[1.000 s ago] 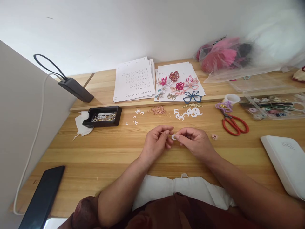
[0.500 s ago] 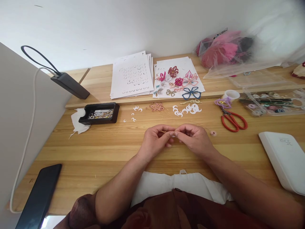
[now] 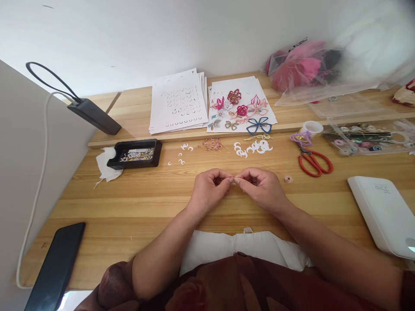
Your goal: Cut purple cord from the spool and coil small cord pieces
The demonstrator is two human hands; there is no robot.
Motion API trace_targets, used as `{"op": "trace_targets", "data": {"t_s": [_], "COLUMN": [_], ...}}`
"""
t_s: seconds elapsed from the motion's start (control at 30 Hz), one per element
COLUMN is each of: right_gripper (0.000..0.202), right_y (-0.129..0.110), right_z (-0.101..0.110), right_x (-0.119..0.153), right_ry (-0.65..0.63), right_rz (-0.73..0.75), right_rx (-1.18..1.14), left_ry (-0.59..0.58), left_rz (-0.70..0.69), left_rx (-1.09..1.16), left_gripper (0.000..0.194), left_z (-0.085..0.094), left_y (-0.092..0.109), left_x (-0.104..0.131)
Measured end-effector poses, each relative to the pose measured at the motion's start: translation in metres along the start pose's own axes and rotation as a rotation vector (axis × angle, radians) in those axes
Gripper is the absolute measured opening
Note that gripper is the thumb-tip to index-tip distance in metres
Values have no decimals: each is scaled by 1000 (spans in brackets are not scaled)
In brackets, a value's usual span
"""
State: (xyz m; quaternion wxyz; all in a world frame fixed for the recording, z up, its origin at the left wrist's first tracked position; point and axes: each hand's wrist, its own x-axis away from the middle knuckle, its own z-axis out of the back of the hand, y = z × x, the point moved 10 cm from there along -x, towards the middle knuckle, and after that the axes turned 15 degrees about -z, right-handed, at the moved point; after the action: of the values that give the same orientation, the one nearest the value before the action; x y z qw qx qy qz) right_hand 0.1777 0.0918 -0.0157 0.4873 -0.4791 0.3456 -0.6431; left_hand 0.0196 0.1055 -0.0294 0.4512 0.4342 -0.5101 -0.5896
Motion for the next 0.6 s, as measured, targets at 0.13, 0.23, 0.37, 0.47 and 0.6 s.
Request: {"op": "trace_targets", "data": {"t_s": [0.13,0.23,0.37,0.47,0.6], "right_gripper": [18,19,24,21,18], "right_y": [3,7,7,6,2], "right_z": [-4,-3,-2,-3,-4], "right_x": [-1,-3,-4,-4,-2], "right_ry": [-24,-39,-29,-35,-33], "right_rz": [2,-6,12,7,12], "right_rx": [-17,-99,-152,-160,-171], "left_ry": [32,64,75,79,58], "left_rz": [47,116,134,127,115], "left_rx": [42,124,169,161,152], "left_gripper": [18,23,24,23,24], "left_z": [1,1,0,0,-3], "left_y": [-3,-10,-13,-14,-14], "left_x": [-1,0,1,1,2]}}
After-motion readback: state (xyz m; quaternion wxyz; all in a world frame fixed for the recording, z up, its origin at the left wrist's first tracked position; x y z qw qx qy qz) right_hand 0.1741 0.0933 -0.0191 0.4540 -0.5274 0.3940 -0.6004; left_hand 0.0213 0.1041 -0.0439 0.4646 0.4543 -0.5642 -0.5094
